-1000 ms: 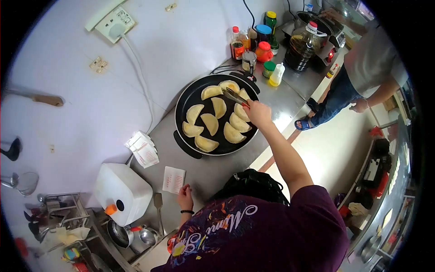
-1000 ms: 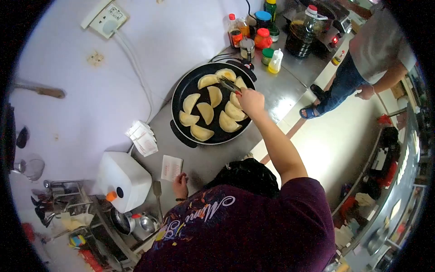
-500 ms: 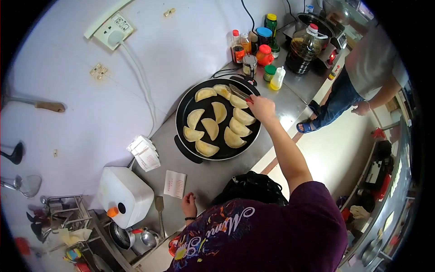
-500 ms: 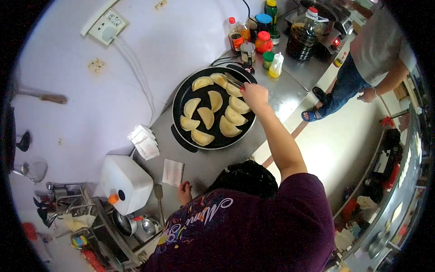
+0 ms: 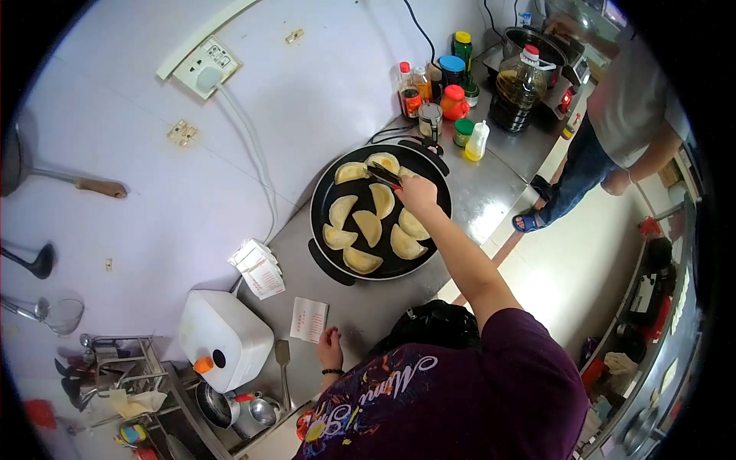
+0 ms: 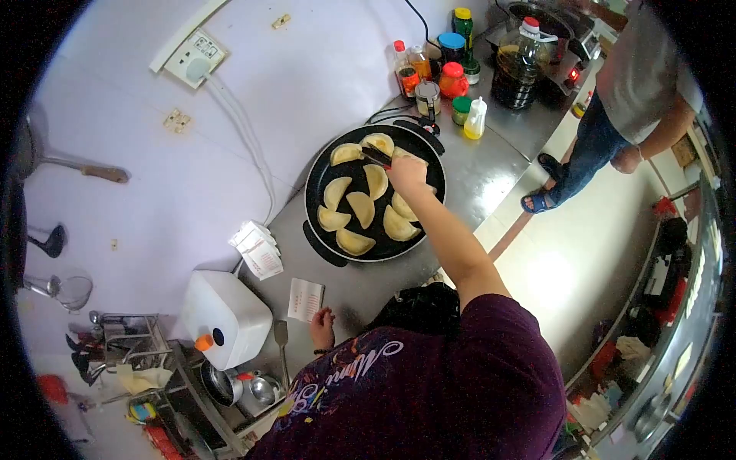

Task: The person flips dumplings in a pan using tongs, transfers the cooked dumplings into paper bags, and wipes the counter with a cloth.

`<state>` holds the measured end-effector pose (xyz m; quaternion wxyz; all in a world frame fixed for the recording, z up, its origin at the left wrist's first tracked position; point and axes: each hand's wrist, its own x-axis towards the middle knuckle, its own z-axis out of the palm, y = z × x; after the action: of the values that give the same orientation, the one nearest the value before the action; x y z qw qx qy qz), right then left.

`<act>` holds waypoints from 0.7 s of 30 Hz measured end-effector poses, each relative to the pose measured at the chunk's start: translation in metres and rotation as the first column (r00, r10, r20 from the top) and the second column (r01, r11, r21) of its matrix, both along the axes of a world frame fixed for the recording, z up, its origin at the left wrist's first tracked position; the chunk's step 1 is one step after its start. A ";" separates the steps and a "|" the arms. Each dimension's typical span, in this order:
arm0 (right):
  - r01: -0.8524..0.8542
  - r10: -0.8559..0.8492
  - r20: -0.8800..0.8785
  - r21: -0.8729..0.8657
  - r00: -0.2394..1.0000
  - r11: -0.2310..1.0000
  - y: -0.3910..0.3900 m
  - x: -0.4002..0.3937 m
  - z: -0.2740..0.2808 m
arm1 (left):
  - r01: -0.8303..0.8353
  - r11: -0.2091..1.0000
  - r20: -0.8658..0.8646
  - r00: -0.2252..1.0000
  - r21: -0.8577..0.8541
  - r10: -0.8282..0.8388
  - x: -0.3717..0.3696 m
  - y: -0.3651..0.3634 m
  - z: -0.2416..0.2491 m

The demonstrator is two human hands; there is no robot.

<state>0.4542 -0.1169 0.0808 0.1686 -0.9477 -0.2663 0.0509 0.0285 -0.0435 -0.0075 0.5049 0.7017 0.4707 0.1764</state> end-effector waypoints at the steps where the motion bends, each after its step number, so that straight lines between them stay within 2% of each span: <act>1: -0.005 0.005 0.043 -0.014 0.999 1.000 0.001 -0.002 -0.001 | 0.004 1.000 -0.005 1.000 -0.009 -0.004 -0.002 -0.002 0.001; 3: -0.030 0.031 0.056 -0.019 0.998 0.999 -0.002 -0.004 -0.001 | 0.005 1.000 -0.011 1.000 -0.021 -0.005 -0.008 -0.006 -0.001; 5: -0.054 0.056 0.071 -0.023 0.996 0.998 -0.007 -0.004 0.003 | 0.021 1.000 -0.088 0.996 -0.011 -0.021 -0.015 -0.008 -0.005; 8: -0.076 0.076 0.077 -0.009 0.994 0.997 -0.026 -0.004 0.031 | -0.012 1.000 -0.099 0.995 -0.019 0.010 -0.019 -0.011 -0.008; 10: 0.021 -0.017 -0.067 0.064 0.998 0.998 -0.046 -0.002 0.054 | -0.023 0.999 -0.048 0.999 -0.025 0.022 -0.021 -0.007 -0.014; 11: 0.022 -0.018 -0.069 0.054 0.997 0.998 -0.056 0.002 0.051 | -0.037 0.999 0.002 0.999 -0.031 0.037 -0.024 -0.006 -0.017; 13: 0.069 -0.081 0.093 0.121 0.992 0.990 -0.078 0.012 0.048 | -0.042 0.998 0.011 0.999 -0.053 0.043 -0.025 -0.005 -0.016; 14: 0.074 -0.085 0.094 0.114 0.992 0.991 -0.087 0.015 0.050 | -0.046 0.997 0.022 0.999 -0.065 0.047 -0.023 -0.004 -0.014; 16: 0.054 -0.060 0.191 0.034 0.980 0.998 -0.105 0.015 0.057 | -0.041 0.996 0.052 0.998 -0.074 0.045 -0.020 -0.007 -0.008; 18: 0.015 -0.021 0.238 0.030 0.971 0.999 -0.109 0.015 0.050 | -0.060 0.995 0.017 0.998 -0.079 0.061 -0.019 -0.007 -0.007; 21: -0.199 0.213 0.210 -0.087 0.954 0.976 -0.089 0.018 0.032 | 0.013 0.999 -0.080 0.997 -0.053 -0.018 -0.018 -0.003 -0.018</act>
<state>0.4719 -0.2061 0.1127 0.1015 -0.9196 -0.3786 -0.0277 0.0102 -0.0463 -0.0252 0.5051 0.6983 0.4897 0.1317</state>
